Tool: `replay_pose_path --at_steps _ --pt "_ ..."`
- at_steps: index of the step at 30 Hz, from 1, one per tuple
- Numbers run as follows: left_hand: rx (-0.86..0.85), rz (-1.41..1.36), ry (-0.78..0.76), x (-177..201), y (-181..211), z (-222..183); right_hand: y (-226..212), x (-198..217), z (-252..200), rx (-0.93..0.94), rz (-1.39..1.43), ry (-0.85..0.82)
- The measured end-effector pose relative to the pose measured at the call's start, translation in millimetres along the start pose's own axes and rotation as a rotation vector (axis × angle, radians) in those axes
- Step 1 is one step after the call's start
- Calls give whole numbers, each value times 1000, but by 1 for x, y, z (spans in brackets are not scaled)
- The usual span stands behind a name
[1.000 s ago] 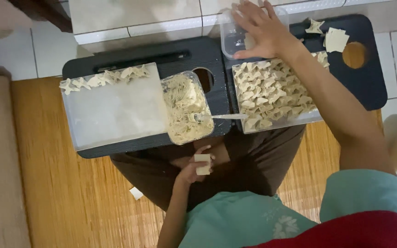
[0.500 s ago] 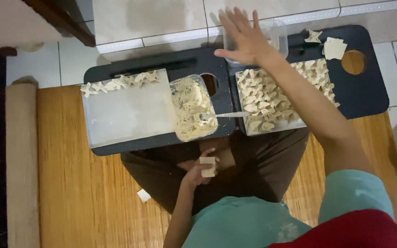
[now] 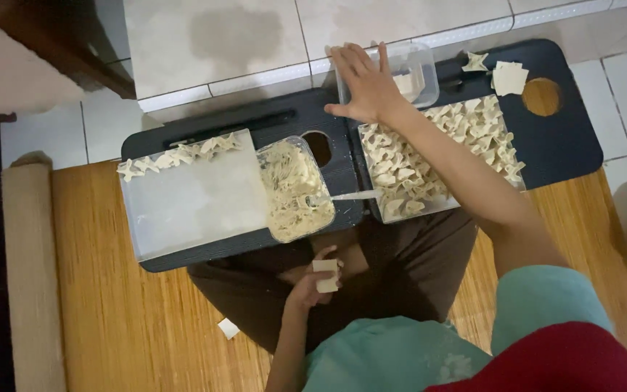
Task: Assembling wontons by placing filling on wrappers and folding them into shape.
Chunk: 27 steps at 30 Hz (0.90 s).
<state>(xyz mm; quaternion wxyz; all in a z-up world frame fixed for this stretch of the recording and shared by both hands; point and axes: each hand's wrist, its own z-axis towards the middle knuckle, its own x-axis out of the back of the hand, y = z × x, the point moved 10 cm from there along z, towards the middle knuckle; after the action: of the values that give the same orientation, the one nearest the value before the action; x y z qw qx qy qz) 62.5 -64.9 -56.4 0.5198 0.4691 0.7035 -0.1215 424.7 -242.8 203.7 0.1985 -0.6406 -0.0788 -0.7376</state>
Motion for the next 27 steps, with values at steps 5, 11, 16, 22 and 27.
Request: replay_pose_path --at_steps 5,11,16,22,27 --pt "-22 -32 -3 5 0 1 -4 7 -3 -6 43 -32" --pt "-23 -8 39 6 1 -3 27 57 -15 -120 232 128" --pt "-45 -37 -4 3 1 0 92 55 -49 -259 55 98" --pt "-8 4 62 5 1 -3 93 38 -75 -215 88 59" --pt "20 -41 73 7 -2 -3 91 36 -77 -188 29 66"
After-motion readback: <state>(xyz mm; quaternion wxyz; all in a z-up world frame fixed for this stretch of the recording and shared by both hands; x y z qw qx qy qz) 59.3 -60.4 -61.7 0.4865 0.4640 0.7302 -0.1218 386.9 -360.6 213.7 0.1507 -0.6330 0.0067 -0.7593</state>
